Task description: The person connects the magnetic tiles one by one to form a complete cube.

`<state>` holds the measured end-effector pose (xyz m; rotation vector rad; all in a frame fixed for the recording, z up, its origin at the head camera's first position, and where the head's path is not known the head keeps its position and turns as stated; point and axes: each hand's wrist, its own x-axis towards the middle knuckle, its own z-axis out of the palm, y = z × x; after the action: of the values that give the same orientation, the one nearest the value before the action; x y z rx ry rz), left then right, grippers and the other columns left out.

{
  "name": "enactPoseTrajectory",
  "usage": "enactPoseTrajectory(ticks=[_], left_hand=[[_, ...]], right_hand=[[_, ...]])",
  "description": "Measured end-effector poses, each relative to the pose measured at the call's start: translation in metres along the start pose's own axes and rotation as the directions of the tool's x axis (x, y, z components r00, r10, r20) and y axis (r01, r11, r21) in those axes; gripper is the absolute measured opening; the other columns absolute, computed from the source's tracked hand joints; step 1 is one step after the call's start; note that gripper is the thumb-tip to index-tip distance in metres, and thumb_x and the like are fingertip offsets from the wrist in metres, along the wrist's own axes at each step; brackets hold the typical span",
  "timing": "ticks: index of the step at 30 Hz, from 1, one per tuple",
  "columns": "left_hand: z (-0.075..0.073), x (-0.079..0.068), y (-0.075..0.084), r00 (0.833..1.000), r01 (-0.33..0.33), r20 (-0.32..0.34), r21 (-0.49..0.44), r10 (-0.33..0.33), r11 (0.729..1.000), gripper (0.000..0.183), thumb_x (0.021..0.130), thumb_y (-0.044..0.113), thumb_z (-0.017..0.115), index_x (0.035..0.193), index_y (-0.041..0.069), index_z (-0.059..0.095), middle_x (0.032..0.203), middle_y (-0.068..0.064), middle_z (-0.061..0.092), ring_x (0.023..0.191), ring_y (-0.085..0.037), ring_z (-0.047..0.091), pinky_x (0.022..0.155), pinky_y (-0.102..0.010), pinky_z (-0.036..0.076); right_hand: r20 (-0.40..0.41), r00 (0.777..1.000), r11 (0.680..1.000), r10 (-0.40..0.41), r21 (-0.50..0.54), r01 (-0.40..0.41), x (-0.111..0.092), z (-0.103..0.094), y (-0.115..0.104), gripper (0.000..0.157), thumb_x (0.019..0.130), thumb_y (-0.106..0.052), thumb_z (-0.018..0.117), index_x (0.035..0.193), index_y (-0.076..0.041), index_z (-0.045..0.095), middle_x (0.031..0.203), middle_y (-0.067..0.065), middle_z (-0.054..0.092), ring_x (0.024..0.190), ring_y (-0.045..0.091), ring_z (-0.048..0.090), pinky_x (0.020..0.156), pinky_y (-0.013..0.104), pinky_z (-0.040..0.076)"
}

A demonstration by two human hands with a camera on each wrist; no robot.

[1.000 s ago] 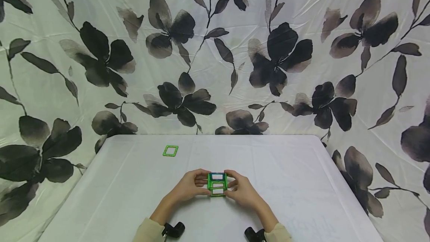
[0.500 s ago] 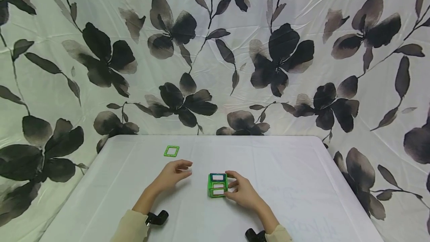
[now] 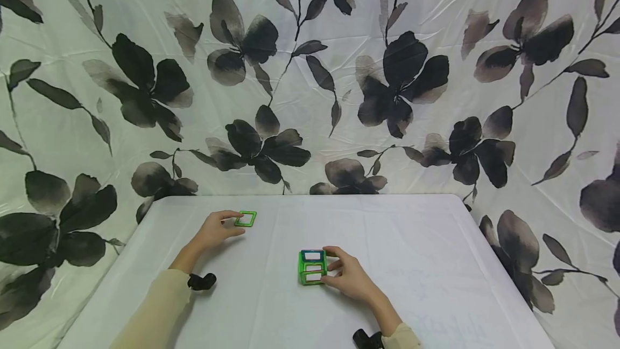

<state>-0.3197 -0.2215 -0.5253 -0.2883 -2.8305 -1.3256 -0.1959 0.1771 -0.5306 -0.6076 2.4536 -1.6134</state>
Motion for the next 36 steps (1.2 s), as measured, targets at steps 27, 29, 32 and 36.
enactPoseTrajectory(ticks=[27,29,32,36], left_hand=[[-0.006,0.041,-0.035,0.998,0.031,0.058,0.124,-0.038,0.992,0.073,0.066,0.034,0.091,0.129,0.011,0.064,0.132,-0.021,0.048,0.118,-0.04,0.045,0.097,-0.055,0.038],[-0.006,0.041,-0.037,0.998,0.034,0.052,0.145,-0.042,0.989,0.072,0.066,0.035,0.09,0.129,0.011,0.064,0.131,-0.021,0.047,0.115,-0.038,0.046,0.096,-0.054,0.04],[-0.006,0.041,-0.038,0.998,0.029,0.042,0.179,-0.037,0.983,0.069,0.067,0.035,0.09,0.127,0.011,0.066,0.127,-0.02,0.047,0.109,-0.036,0.046,0.091,-0.052,0.041],[-0.007,0.041,-0.036,0.997,0.052,0.053,0.195,-0.063,0.979,0.064,0.067,0.033,0.09,0.124,0.011,0.068,0.124,-0.017,0.047,0.105,-0.034,0.045,0.088,-0.049,0.041]], right_hand=[[0.006,1.0,1.0,-0.016,-0.01,0.016,0.005,-0.001,0.019,0.068,0.082,-0.014,0.078,0.14,-0.004,0.045,0.134,0.017,0.052,0.094,0.017,0.062,0.068,0.028,0.054],[0.007,1.0,1.0,-0.012,-0.009,0.012,0.006,-0.001,0.018,0.068,0.082,-0.014,0.078,0.14,-0.004,0.044,0.135,0.016,0.052,0.094,0.017,0.062,0.067,0.028,0.054],[0.002,1.0,1.0,-0.008,-0.005,0.008,0.006,-0.001,0.017,0.068,0.082,-0.014,0.079,0.14,-0.005,0.045,0.135,0.016,0.052,0.094,0.018,0.062,0.067,0.028,0.054],[0.005,1.0,1.0,0.001,-0.007,-0.001,0.005,0.001,0.018,0.068,0.082,-0.013,0.079,0.14,-0.004,0.044,0.134,0.017,0.053,0.095,0.019,0.062,0.069,0.028,0.054]])
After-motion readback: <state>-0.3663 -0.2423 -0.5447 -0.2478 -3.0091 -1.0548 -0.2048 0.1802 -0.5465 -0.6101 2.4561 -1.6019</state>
